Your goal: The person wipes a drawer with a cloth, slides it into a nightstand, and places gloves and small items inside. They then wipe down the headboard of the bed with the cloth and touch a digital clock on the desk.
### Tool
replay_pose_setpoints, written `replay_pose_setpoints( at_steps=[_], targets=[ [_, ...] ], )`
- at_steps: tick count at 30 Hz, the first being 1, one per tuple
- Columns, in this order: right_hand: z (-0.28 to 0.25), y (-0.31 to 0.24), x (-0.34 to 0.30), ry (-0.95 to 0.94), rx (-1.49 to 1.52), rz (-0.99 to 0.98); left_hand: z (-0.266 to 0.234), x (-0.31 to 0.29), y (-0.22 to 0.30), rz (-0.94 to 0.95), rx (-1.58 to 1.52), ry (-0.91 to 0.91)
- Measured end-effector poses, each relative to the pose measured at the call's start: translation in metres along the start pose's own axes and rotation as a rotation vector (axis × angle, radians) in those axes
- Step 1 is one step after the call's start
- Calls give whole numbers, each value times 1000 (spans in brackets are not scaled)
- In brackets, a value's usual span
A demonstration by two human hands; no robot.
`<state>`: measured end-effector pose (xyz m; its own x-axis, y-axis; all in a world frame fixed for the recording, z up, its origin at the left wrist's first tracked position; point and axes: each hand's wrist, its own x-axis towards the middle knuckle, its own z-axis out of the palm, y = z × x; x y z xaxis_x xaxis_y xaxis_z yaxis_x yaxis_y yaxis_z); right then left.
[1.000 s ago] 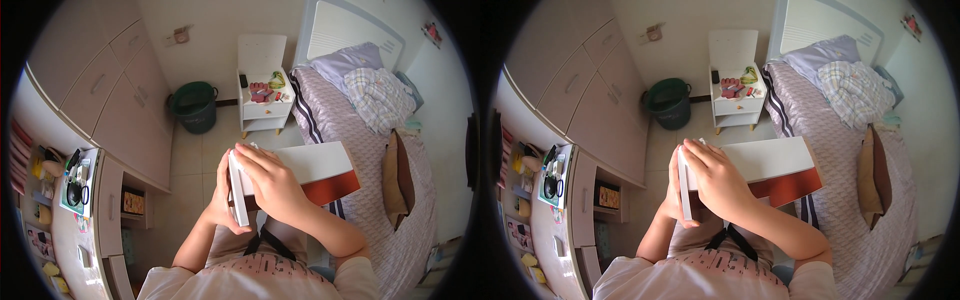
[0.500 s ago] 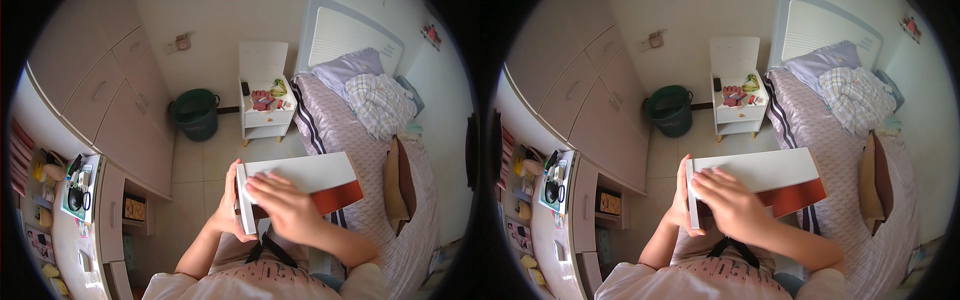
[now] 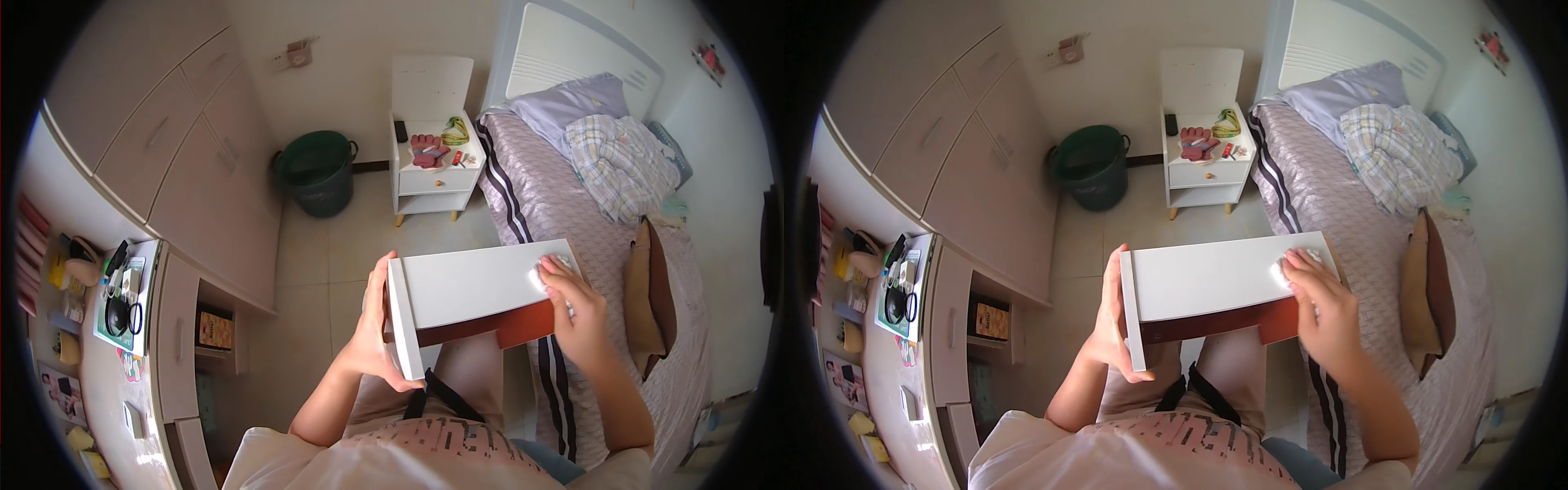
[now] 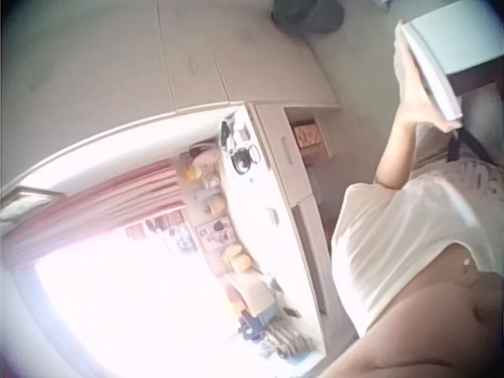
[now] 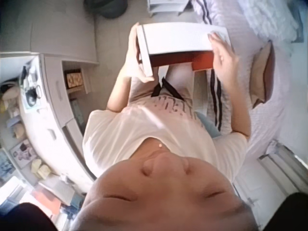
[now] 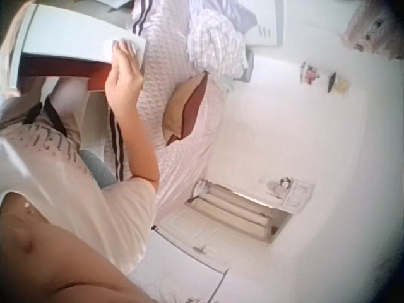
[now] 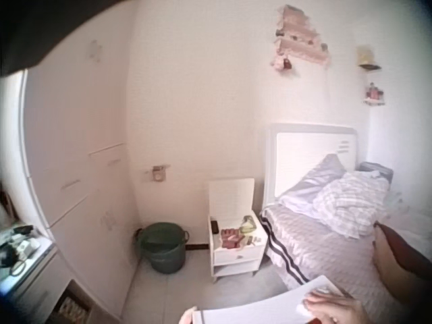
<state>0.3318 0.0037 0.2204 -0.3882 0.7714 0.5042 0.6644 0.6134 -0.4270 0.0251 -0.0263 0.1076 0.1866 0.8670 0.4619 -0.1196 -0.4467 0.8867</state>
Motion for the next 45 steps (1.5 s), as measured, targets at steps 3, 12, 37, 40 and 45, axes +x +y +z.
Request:
replay_pose_setpoints(
  at_steps=[3, 12, 37, 40, 45],
  targets=[
    [33, -31, 10, 9, 118, -153, -1, 0, -4, 13, 41, -4],
    [61, -64, 59, -116, 153, -208, 3, -1, 13, -81, -45, 19],
    [76, -106, 48, -79, 326, -174, 3, 0, 5, -57, -101, 23],
    [62, -123, 19, -117, 289, -296, -3, -1, 0, 2, 14, 25],
    [78, -92, 64, -80, 282, -311, 5, -2, 10, -41, -58, -26]
  ],
)
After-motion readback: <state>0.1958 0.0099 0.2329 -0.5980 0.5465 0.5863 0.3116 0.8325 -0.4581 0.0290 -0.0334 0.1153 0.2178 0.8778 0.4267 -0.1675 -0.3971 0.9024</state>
